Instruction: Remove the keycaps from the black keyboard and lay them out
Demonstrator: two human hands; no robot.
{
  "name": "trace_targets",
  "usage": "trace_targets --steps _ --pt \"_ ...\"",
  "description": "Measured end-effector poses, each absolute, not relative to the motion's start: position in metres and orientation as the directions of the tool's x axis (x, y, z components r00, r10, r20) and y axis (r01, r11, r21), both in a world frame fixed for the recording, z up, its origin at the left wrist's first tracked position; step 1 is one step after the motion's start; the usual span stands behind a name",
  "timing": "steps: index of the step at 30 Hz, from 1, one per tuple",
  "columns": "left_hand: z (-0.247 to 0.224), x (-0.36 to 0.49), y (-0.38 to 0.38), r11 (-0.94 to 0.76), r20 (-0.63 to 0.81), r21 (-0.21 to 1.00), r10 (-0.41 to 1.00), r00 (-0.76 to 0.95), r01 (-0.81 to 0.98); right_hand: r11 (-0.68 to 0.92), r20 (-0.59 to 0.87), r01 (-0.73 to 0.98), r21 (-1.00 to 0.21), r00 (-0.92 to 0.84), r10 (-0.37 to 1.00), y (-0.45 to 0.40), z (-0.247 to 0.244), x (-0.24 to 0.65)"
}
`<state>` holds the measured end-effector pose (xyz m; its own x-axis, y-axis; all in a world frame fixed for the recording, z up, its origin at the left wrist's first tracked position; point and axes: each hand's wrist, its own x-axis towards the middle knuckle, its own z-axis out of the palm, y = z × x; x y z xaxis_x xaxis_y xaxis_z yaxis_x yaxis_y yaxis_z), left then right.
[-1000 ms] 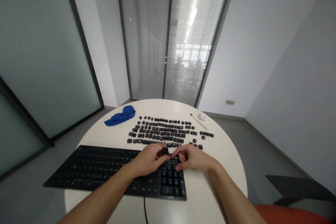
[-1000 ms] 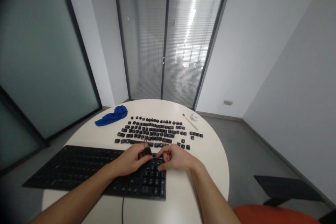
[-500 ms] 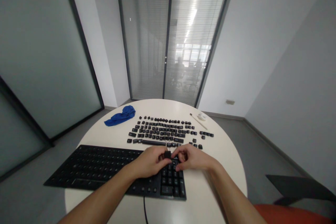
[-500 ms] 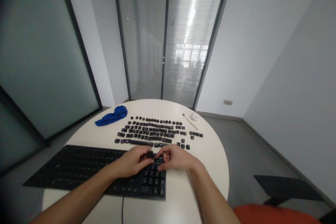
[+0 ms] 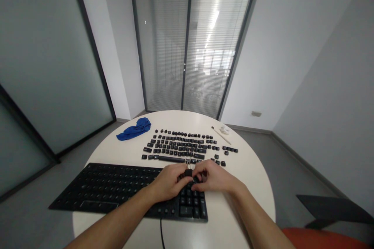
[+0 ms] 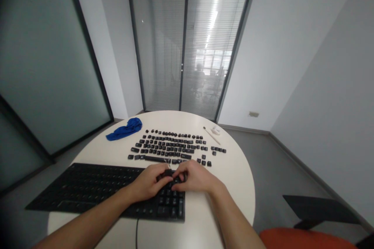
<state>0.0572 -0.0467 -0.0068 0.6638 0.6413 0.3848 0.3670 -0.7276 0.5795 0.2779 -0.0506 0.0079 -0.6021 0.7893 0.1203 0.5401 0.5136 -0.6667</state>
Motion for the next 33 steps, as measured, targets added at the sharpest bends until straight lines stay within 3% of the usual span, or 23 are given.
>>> trace_targets --steps 3,9,21,27,33 --pt "-0.007 0.059 -0.046 -0.709 0.386 0.608 0.656 0.648 0.357 0.607 0.198 0.521 -0.601 -0.639 0.744 -0.052 0.010 0.274" --pt "0.000 0.061 -0.046 -0.647 0.340 0.697 0.678 0.652 0.309 0.650 0.221 0.469 -0.598 -0.682 0.697 -0.049 0.007 0.273" --pt "0.002 0.061 -0.047 -0.552 0.263 0.775 0.726 0.636 0.310 0.619 0.240 0.476 -0.624 -0.638 0.732 -0.047 -0.001 0.271" --pt "-0.005 0.062 -0.043 -0.422 0.195 0.878 0.746 0.637 0.225 0.596 0.236 0.461 -0.658 -0.625 0.744 -0.047 -0.002 0.271" --pt "-0.004 0.062 -0.043 -0.406 0.205 0.894 0.748 0.631 0.191 0.541 0.212 0.447 -0.713 -0.598 0.773 -0.045 -0.003 0.270"
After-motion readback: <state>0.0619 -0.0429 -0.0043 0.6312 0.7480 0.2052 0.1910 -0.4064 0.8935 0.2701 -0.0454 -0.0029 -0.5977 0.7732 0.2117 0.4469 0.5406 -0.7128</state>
